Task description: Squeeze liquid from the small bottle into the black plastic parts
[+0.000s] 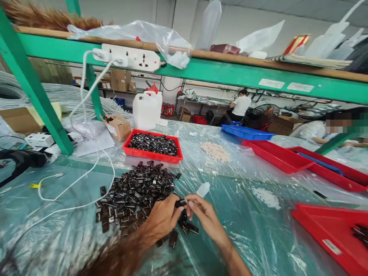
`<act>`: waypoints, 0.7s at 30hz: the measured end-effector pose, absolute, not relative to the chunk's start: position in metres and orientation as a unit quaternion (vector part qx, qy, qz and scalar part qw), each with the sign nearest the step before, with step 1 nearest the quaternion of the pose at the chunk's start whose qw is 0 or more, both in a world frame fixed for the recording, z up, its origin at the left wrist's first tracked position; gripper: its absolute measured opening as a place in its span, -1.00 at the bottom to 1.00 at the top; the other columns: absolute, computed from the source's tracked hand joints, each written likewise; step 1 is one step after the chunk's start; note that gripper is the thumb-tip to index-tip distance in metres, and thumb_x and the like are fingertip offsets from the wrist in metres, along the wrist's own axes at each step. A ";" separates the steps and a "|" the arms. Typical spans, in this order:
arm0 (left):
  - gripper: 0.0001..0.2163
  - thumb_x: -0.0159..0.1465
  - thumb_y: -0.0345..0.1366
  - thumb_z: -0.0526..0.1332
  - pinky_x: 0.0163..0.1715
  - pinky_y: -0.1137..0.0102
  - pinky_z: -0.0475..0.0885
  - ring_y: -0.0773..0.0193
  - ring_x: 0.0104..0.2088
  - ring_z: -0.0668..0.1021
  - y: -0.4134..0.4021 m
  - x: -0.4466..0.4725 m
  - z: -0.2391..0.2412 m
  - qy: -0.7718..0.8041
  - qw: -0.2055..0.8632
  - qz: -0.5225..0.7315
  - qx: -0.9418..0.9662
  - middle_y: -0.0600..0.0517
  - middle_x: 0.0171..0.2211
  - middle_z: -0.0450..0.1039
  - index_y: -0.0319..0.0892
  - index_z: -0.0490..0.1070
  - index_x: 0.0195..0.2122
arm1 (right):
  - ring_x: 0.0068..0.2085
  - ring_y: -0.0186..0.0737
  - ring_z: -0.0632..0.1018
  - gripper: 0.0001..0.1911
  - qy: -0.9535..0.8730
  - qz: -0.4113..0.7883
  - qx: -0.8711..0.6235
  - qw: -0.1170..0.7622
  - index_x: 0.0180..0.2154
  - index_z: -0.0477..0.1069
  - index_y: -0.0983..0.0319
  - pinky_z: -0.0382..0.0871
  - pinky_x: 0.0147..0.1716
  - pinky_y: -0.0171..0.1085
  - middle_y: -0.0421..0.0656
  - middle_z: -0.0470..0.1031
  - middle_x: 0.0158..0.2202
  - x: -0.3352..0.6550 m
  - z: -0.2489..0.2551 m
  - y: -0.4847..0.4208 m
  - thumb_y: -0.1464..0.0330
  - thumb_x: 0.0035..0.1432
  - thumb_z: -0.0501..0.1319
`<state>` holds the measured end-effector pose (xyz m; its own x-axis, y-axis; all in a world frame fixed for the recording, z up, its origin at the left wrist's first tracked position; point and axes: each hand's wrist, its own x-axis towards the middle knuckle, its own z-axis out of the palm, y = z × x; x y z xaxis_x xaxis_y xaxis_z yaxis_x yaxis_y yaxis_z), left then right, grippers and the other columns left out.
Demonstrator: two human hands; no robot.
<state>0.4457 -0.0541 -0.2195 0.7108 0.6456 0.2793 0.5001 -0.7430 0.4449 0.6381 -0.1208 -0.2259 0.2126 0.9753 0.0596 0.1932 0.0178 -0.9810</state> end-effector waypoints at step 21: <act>-0.63 0.53 -0.13 -0.17 -0.44 0.47 0.38 0.35 -0.47 0.52 -0.042 0.448 -0.222 0.274 0.138 0.262 0.915 0.14 -0.41 0.42 -0.07 0.26 -0.36 | -0.34 -0.23 0.56 -0.45 -0.468 0.409 -0.530 0.576 -0.06 0.67 0.12 0.58 -0.40 -0.24 -0.13 0.61 -0.23 0.654 -0.221 -0.121 -0.17 0.21 0.47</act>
<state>0.4481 -0.0417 -0.2225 0.7123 0.5743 0.4036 0.4298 -0.8114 0.3960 0.6535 -0.1208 -0.2214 0.2259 0.9684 0.1057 0.0247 0.1028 -0.9944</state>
